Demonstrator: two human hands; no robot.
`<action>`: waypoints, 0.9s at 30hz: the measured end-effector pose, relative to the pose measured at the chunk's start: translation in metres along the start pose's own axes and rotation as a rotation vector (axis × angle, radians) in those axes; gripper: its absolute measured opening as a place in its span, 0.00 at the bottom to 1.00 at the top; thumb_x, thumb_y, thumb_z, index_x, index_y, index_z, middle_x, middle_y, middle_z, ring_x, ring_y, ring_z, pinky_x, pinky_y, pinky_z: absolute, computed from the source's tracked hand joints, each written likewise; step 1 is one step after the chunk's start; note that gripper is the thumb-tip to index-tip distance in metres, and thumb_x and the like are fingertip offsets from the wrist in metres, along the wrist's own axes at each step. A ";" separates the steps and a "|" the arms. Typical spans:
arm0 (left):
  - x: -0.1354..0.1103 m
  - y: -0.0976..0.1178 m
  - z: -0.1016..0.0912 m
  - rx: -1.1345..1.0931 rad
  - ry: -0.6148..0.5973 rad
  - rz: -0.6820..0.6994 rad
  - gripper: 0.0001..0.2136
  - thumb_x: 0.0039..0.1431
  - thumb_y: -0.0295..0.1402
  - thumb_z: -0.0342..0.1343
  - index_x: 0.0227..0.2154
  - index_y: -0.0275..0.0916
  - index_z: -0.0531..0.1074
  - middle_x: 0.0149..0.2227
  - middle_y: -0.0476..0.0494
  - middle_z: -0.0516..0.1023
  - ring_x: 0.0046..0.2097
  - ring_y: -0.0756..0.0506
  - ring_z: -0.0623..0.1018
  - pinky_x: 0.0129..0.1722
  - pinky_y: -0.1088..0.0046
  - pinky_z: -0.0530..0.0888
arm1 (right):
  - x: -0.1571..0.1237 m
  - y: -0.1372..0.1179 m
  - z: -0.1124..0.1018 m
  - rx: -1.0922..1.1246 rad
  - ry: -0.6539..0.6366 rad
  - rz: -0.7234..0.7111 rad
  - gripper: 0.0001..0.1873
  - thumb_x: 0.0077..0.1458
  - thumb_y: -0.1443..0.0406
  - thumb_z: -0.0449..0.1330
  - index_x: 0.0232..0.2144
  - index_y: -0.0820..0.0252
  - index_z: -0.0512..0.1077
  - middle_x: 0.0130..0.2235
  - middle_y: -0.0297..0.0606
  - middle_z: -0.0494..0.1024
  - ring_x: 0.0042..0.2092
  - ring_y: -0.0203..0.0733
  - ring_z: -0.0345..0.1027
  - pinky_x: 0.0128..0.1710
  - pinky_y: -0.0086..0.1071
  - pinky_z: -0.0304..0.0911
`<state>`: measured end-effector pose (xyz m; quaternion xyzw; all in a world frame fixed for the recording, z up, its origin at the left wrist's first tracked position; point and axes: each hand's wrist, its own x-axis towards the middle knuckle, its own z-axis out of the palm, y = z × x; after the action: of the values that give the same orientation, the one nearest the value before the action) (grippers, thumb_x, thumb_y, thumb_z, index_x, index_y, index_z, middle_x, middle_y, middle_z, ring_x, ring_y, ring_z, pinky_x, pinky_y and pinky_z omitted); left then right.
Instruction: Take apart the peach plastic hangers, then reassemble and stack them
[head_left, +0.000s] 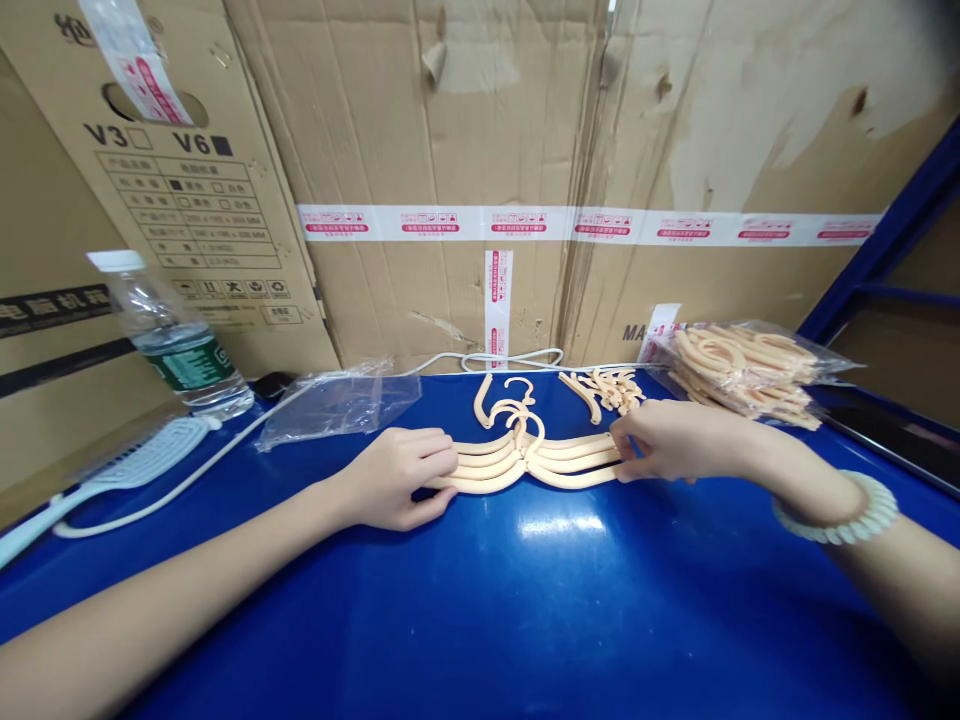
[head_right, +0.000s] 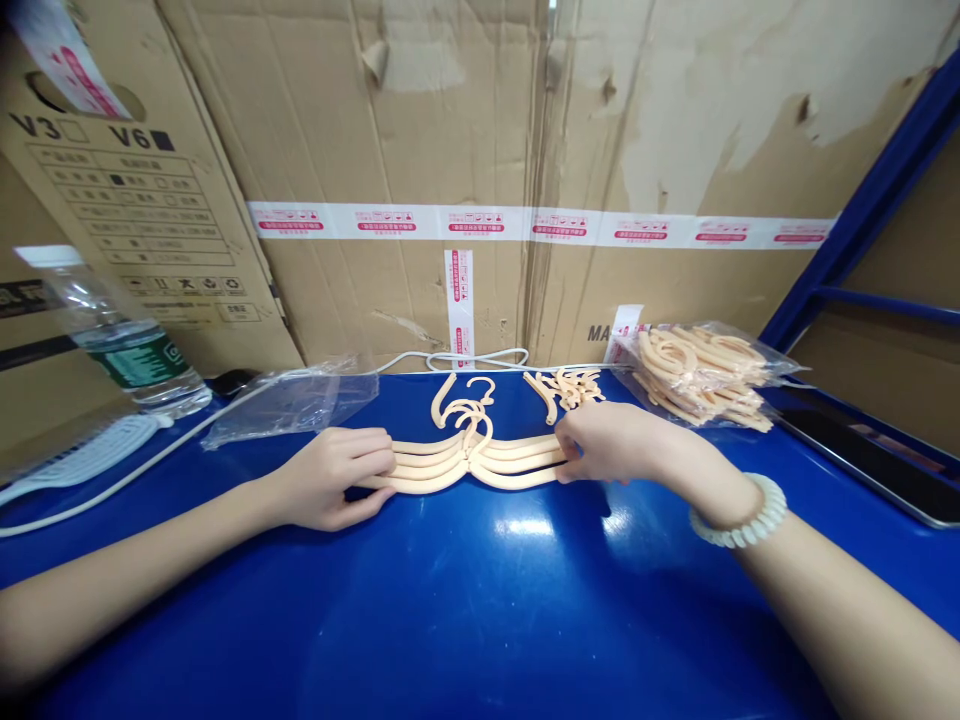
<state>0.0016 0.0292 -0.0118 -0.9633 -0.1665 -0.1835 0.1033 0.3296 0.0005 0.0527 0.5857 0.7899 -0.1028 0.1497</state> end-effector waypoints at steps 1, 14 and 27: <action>0.000 0.000 0.000 -0.001 0.002 0.000 0.08 0.60 0.30 0.47 0.25 0.41 0.61 0.25 0.48 0.68 0.28 0.46 0.66 0.26 0.70 0.61 | 0.000 0.000 0.000 0.003 -0.002 -0.007 0.10 0.52 0.58 0.59 0.28 0.58 0.71 0.23 0.33 0.75 0.18 0.35 0.64 0.20 0.29 0.51; 0.001 0.001 0.000 -0.003 0.015 0.004 0.08 0.60 0.30 0.47 0.25 0.41 0.61 0.24 0.48 0.68 0.27 0.46 0.66 0.25 0.71 0.61 | 0.002 0.006 0.004 -0.051 0.100 -0.045 0.10 0.51 0.57 0.60 0.27 0.57 0.71 0.24 0.33 0.74 0.23 0.38 0.65 0.23 0.31 0.50; 0.002 0.002 -0.002 -0.002 0.004 0.003 0.07 0.59 0.31 0.48 0.25 0.41 0.62 0.25 0.47 0.68 0.28 0.46 0.66 0.25 0.70 0.62 | 0.001 -0.008 0.007 -0.111 0.263 -0.098 0.15 0.55 0.55 0.59 0.41 0.57 0.72 0.32 0.42 0.80 0.32 0.48 0.72 0.26 0.33 0.53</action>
<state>0.0029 0.0277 -0.0094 -0.9633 -0.1645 -0.1853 0.1029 0.3227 -0.0036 0.0454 0.5460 0.8347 0.0113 0.0717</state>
